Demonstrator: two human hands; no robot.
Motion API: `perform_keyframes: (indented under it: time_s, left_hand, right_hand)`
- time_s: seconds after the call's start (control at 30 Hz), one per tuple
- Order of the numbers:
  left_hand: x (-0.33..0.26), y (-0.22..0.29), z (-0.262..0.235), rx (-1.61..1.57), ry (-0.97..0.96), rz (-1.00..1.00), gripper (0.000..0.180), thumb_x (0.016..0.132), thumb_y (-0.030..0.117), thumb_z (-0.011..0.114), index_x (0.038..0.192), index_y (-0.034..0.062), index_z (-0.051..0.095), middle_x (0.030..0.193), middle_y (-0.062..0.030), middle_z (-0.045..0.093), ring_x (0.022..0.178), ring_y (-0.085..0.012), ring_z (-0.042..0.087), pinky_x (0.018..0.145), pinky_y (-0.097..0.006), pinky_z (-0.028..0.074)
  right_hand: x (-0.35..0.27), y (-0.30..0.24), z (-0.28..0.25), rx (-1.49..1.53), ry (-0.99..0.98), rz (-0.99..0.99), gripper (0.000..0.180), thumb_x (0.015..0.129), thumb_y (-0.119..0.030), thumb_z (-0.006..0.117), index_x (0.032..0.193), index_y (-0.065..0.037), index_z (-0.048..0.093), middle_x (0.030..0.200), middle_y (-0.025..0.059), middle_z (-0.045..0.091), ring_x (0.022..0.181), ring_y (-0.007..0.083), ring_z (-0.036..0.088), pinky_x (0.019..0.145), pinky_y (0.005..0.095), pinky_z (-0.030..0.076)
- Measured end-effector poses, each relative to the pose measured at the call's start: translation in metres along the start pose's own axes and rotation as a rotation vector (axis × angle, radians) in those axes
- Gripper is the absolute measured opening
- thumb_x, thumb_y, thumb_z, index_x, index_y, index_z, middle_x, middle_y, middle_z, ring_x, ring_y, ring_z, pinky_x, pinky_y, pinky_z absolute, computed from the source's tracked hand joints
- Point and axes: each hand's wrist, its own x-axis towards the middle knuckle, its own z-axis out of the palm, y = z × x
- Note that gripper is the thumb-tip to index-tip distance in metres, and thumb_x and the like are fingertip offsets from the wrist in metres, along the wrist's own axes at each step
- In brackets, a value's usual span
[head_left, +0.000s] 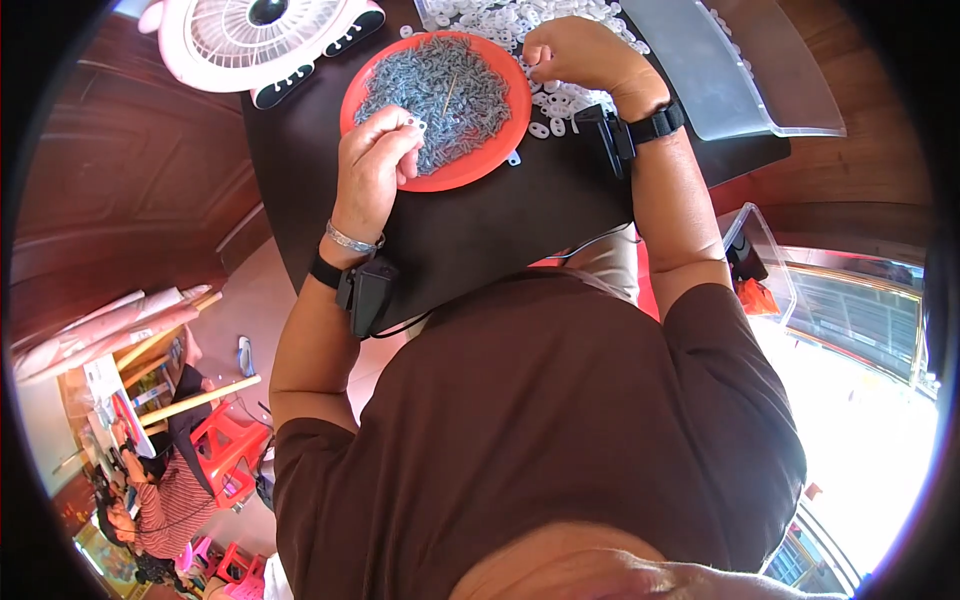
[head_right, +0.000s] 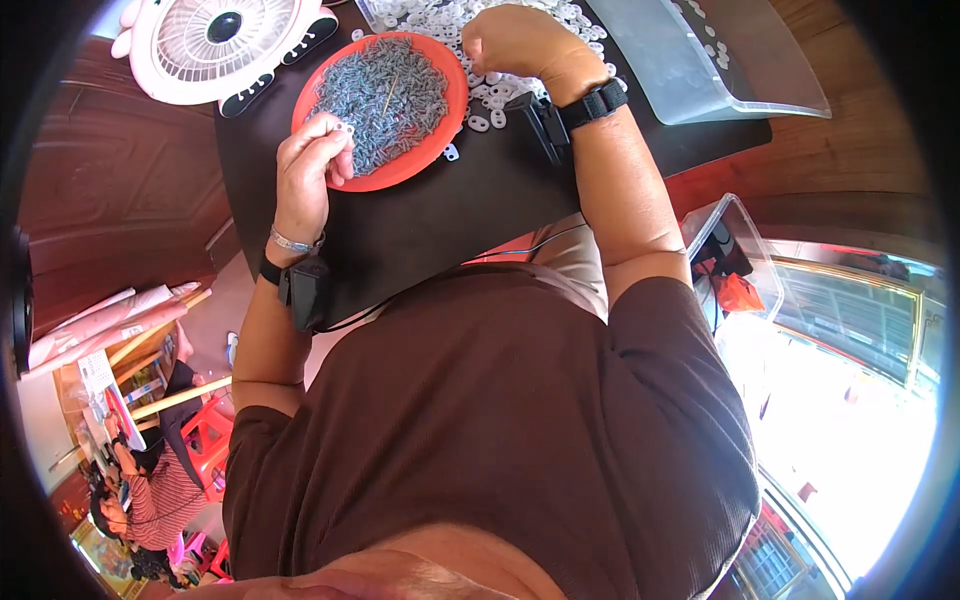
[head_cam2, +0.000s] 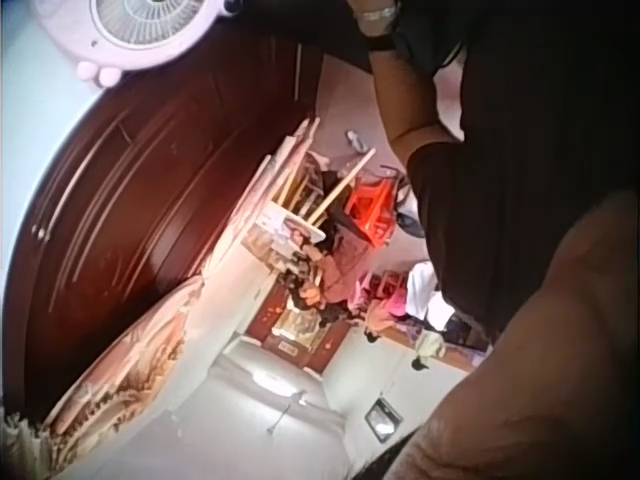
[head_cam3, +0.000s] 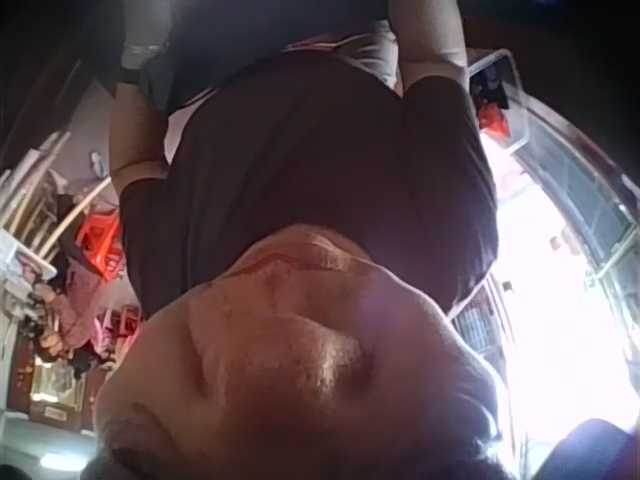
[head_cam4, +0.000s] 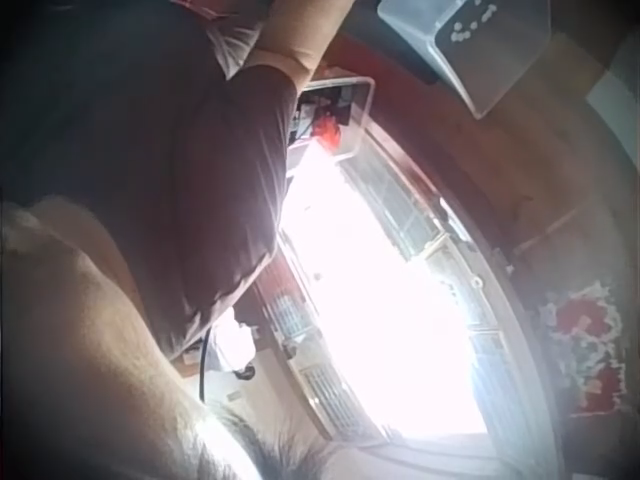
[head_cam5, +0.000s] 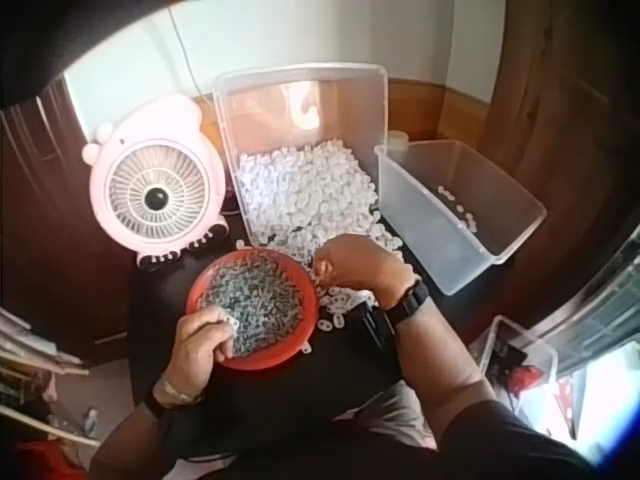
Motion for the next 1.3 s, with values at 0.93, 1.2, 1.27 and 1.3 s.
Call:
perform_keyframes:
  time_s: [0.93, 1.2, 1.27, 1.3]
  left_hand:
    - [0.002, 0.001, -0.001, -0.018, 0.034, -0.02, 0.02, 0.086, 0.016, 0.051, 0.071, 0.0029, 0.055, 0.057, 0.0004, 0.051, 0.051, -0.0049, 0.044, 0.047, -0.019, 0.032]
    - [-0.001, 0.002, -0.002, -0.056, 0.029, -0.01, 0.02, 0.086, 0.016, 0.05, 0.072, 0.0024, 0.055, 0.059, -0.0008, 0.052, 0.053, -0.0067, 0.047, 0.049, -0.021, 0.035]
    - [-0.001, 0.001, 0.0, -0.125, -0.001, -0.007, 0.019, 0.087, 0.016, 0.049, 0.075, 0.0021, 0.056, 0.064, -0.0027, 0.056, 0.057, -0.0094, 0.052, 0.053, -0.022, 0.039]
    - [-0.002, 0.002, 0.002, -0.147, -0.025, 0.004, 0.019, 0.087, 0.015, 0.049, 0.076, 0.002, 0.056, 0.067, -0.0036, 0.058, 0.059, -0.0103, 0.054, 0.054, -0.022, 0.041]
  right_hand:
    - [0.007, 0.015, 0.023, -0.066, 0.07, -0.09, 0.013, 0.068, -0.018, 0.063, 0.071, -0.006, 0.058, 0.064, 0.0103, 0.057, 0.062, 0.0296, 0.055, 0.056, 0.0369, 0.042]
    - [0.01, -0.021, -0.006, 1.013, 0.018, 0.035, 0.021, 0.085, -0.011, 0.064, 0.101, 0.002, 0.061, 0.086, 0.0046, 0.064, 0.076, 0.0126, 0.059, 0.068, 0.0255, 0.05]
    - [0.007, -0.036, -0.005, 1.299, -0.065, -0.097, 0.021, 0.087, -0.012, 0.063, 0.104, 0.001, 0.06, 0.088, 0.0043, 0.064, 0.079, 0.0123, 0.06, 0.07, 0.0261, 0.05]
    - [0.01, -0.042, 0.004, 1.381, -0.066, -0.185, 0.023, 0.085, -0.014, 0.064, 0.104, 0.0, 0.061, 0.09, 0.0078, 0.065, 0.078, 0.0154, 0.062, 0.069, 0.0263, 0.05]
